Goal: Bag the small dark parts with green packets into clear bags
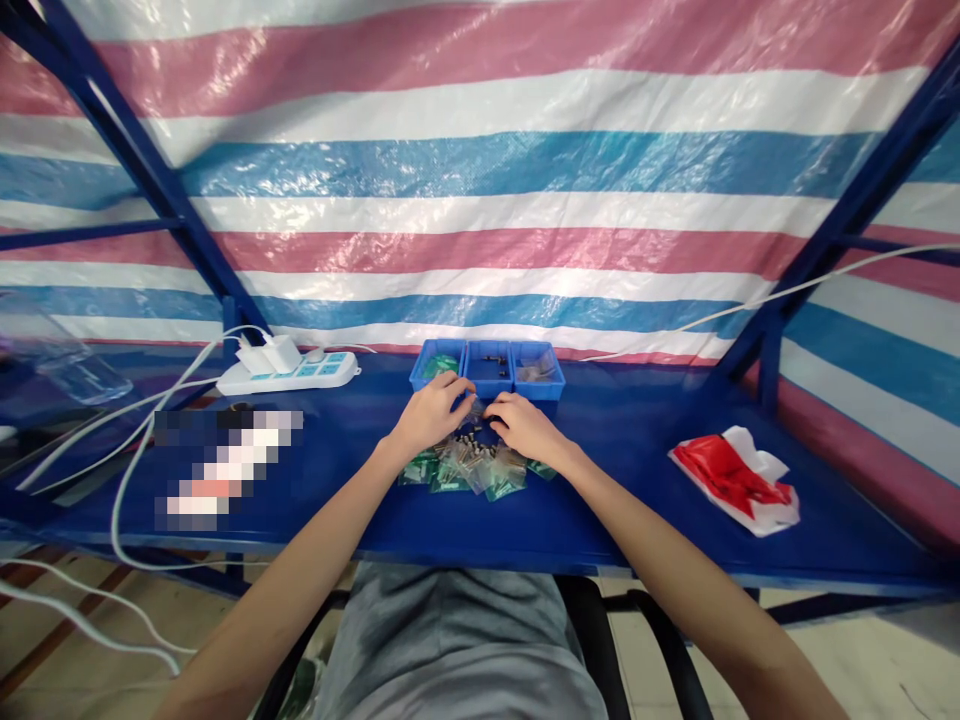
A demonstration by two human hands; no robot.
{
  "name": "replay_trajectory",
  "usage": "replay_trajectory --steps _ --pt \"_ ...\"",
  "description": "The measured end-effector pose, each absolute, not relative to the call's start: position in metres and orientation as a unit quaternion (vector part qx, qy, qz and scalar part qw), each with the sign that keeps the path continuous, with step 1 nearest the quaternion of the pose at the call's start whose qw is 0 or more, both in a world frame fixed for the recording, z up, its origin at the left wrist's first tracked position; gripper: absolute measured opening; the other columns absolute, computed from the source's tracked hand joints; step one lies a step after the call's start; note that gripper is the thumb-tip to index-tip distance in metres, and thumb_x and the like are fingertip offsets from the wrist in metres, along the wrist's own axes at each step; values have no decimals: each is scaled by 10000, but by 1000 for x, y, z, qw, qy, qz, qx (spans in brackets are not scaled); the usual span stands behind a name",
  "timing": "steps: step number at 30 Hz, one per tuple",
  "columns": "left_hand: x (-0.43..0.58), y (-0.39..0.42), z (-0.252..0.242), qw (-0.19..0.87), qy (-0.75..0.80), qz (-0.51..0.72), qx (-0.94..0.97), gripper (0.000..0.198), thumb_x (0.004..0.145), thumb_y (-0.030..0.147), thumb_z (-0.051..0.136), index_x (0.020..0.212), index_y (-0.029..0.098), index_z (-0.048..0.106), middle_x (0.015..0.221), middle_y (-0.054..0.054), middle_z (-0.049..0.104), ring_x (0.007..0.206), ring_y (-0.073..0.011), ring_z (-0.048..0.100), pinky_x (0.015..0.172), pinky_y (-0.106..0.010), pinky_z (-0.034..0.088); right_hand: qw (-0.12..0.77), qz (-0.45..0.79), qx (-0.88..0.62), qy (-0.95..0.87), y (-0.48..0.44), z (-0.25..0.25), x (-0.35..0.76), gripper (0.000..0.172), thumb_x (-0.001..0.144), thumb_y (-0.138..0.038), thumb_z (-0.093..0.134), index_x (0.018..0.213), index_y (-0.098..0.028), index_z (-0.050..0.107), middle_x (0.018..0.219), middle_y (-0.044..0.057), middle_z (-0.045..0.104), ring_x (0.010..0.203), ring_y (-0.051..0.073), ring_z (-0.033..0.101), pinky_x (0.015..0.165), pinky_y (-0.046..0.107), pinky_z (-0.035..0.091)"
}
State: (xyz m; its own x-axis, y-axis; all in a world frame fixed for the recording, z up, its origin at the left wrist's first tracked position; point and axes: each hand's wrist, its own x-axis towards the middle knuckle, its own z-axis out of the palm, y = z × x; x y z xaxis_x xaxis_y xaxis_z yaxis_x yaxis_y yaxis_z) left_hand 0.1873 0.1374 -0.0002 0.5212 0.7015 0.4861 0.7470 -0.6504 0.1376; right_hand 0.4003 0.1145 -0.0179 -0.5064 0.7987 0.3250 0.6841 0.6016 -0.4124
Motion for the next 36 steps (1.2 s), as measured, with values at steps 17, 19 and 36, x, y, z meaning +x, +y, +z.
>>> replay_trajectory --steps 17,19,36 --pt "187 136 3 10 -408 -216 -887 180 996 274 494 1096 220 634 1049 -59 617 976 -211 632 717 -280 493 293 99 -469 -827 119 -23 400 138 909 -100 558 875 -196 651 899 44 642 767 167 612 718 283 440" --pt "187 136 3 5 -399 -214 -892 177 989 305 531 1108 224 635 1053 -54 617 962 -208 632 716 -281 491 343 117 -463 -809 118 -22 399 107 900 -117 555 897 -198 625 875 37 654 770 173 626 727 293 457" --pt "188 137 0 11 -346 -217 -913 148 995 325 552 1031 217 647 1012 -45 622 926 -195 617 689 -262 464 436 261 -460 -729 113 -22 388 68 895 -243 571 960 -226 571 847 18 733 752 189 715 718 309 524"
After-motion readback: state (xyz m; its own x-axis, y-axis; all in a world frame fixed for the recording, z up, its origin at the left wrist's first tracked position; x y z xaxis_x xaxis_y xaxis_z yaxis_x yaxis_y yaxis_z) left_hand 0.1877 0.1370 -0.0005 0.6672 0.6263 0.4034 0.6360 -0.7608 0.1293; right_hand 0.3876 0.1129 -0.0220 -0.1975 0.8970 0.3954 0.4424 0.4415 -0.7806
